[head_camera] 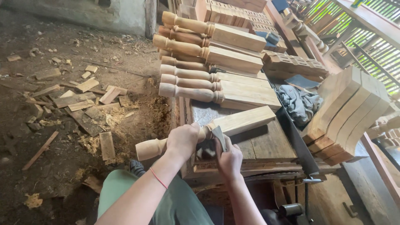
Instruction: Sanding carved wooden furniture legs by hand using a piece of sandpaper.
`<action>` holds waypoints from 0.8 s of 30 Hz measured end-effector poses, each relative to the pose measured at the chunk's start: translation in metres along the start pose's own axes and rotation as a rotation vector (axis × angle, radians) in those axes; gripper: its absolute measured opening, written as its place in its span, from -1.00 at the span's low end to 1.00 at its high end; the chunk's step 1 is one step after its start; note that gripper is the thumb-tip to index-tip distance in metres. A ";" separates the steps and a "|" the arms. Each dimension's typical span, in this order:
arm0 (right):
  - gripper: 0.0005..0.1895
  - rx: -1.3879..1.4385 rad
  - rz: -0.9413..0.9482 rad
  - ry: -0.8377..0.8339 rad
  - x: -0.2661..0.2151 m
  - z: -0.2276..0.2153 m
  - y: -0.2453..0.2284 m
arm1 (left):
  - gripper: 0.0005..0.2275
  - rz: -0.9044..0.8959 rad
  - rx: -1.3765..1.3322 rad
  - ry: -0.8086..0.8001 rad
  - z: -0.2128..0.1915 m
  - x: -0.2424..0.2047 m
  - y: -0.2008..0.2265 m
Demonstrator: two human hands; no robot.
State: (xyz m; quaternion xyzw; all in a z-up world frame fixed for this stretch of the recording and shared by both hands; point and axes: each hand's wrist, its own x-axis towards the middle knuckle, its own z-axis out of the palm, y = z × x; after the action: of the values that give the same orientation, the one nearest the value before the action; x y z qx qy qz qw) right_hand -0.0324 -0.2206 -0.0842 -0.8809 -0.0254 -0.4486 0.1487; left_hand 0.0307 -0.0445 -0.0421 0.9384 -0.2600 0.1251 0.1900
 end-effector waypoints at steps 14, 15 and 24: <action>-0.40 -0.219 0.292 -0.534 0.068 -0.026 -0.057 | -0.87 -0.048 -0.070 -0.100 -0.002 0.002 -0.002; -0.46 -0.195 0.268 -0.513 0.068 -0.024 -0.059 | -0.86 -0.052 0.002 -0.074 -0.004 0.000 0.002; -0.64 -0.249 0.271 -0.612 0.069 -0.010 -0.058 | -0.86 -0.018 0.039 0.002 0.008 0.001 -0.004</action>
State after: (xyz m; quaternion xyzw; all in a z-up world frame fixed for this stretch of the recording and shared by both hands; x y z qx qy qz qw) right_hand -0.0096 -0.1746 -0.0094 -0.9812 0.1033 -0.1399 0.0837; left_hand 0.0344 -0.0449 -0.0499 0.9441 -0.2490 0.1294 0.1732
